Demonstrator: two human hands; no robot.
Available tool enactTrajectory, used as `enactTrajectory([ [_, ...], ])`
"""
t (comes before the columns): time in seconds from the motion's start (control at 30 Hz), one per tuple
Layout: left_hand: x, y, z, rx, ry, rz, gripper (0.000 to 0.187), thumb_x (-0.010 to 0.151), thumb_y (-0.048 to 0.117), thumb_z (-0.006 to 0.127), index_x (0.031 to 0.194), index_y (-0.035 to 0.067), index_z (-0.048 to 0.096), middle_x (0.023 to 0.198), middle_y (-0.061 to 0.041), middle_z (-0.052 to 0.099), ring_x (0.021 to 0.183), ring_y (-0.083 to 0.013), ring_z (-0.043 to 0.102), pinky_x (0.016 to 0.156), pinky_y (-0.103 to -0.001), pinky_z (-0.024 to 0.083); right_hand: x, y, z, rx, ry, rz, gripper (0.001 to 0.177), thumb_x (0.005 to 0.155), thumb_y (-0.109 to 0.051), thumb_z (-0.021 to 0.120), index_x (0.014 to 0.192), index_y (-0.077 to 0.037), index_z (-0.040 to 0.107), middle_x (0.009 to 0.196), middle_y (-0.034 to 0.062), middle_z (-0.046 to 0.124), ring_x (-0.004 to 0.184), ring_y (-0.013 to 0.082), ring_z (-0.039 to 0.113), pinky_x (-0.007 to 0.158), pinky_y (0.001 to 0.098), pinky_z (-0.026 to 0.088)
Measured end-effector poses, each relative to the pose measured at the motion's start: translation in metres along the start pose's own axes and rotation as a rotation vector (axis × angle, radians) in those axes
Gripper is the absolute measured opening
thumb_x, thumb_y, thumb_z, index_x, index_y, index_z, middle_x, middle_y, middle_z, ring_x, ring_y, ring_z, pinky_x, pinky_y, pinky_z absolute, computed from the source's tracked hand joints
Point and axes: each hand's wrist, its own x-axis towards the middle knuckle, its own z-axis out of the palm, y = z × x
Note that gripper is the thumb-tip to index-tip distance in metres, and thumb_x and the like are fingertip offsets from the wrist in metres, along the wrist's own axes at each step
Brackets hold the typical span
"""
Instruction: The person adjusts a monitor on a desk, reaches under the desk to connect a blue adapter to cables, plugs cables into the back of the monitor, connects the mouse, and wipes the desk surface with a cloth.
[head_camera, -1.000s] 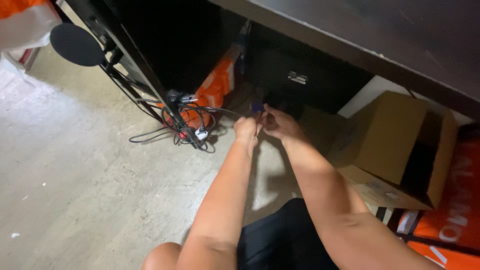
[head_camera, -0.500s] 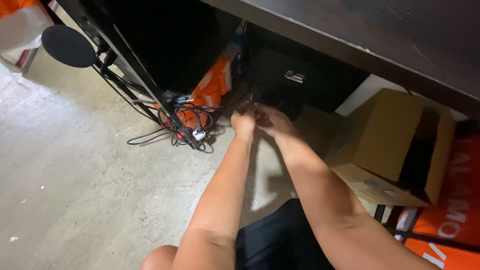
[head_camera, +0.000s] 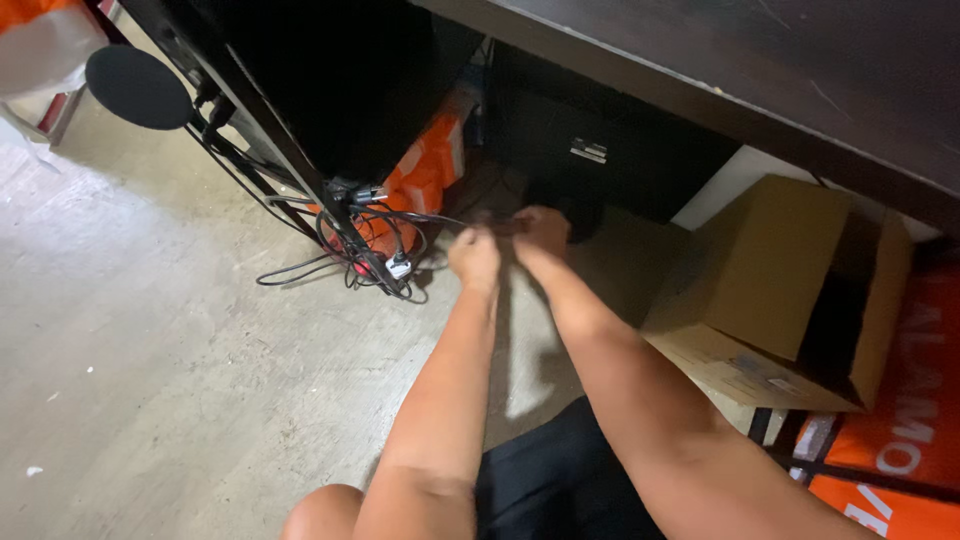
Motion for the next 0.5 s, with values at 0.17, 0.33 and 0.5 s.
enactTrajectory([
  [0.17, 0.034, 0.003, -0.039, -0.233, -0.181, -0.293, 0.042, 0.089, 0.043, 0.071, 0.073, 0.005, 0.072, 0.064, 0.002, 0.061, 0.057, -0.0088, 0.050, 0.054, -0.025, 0.040, -0.001, 0.000, -0.009, 0.280, -0.253, 0.407, 0.022, 0.079, -0.031, 0.072, 0.090, -0.012, 0.075, 0.087, 0.0057, 0.078, 0.076, 0.0178, 0.080, 0.073, 0.0345, 0.061],
  [0.33, 0.026, 0.028, -0.060, -0.283, -0.369, -0.261, 0.039, 0.091, 0.041, 0.070, 0.076, 0.006, 0.068, 0.067, 0.003, 0.058, 0.058, -0.0073, 0.047, 0.054, -0.024, 0.035, -0.004, -0.053, -0.030, -0.297, -0.289, -0.010, 0.025, 0.081, -0.029, 0.079, 0.087, -0.006, 0.076, 0.086, 0.0129, 0.075, 0.081, 0.0258, 0.073, 0.080, 0.0363, 0.054],
  [0.5, 0.019, 0.035, -0.067, -0.270, -0.528, -0.114, 0.036, 0.094, 0.037, 0.069, 0.080, 0.004, 0.071, 0.071, 0.005, 0.059, 0.065, -0.0041, 0.047, 0.059, -0.021, 0.038, -0.020, -0.086, -0.039, -0.301, 0.036, -0.545, 0.031, 0.064, -0.016, 0.072, 0.095, -0.014, 0.073, 0.095, 0.0136, 0.073, 0.090, 0.0341, 0.069, 0.072, 0.0462, 0.050],
])
